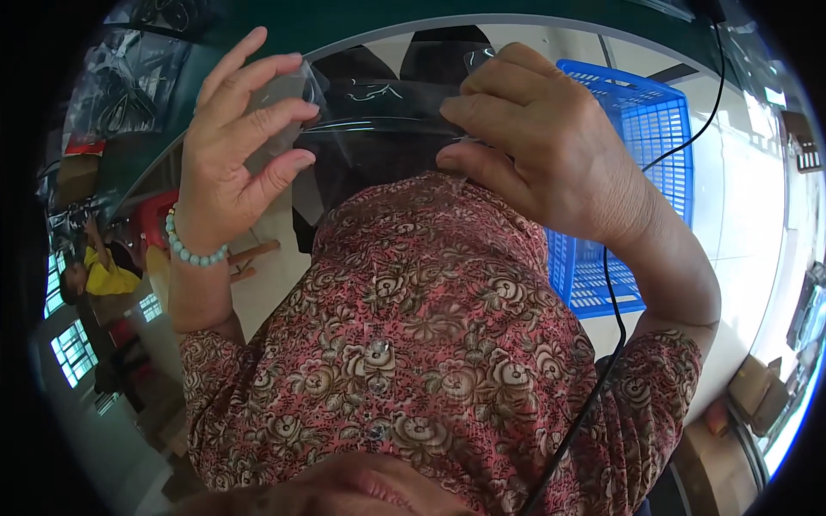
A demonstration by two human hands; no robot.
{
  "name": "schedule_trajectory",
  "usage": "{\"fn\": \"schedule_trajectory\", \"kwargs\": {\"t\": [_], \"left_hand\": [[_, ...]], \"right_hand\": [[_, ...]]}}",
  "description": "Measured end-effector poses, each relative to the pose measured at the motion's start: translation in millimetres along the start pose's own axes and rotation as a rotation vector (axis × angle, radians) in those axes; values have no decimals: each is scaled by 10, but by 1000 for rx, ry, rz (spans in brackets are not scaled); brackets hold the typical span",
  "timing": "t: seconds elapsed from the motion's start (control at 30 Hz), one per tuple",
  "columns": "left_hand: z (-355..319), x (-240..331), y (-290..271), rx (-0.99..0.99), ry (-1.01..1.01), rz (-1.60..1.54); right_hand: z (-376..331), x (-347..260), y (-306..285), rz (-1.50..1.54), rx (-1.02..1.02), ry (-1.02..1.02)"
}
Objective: Folding and assembling transparent plastic sheets into small boxes.
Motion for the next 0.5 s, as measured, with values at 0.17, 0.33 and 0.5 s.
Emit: {"fn": "schedule_trajectory", "kwargs": {"t": [0.17, 0.33, 0.5], "left_hand": [[-84, -3, 49, -27, 56, -93], [-46, 62, 54, -59, 23, -236], [-49, 166, 64, -88, 11, -266]], "right_hand": [[-30, -11, 12, 53, 1, 12], [-30, -31, -33, 63, -11, 6], [-96, -37, -33, 79, -8, -32]]}}
Point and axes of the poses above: each hand's wrist, its own z-axis towards the middle knuckle, its own y-axis out of the palm, x = y × z, the point moved 4 cm from there along z, towards the middle knuckle, and after that the axes turned 1 degree about -z, right-handed, at the moved point
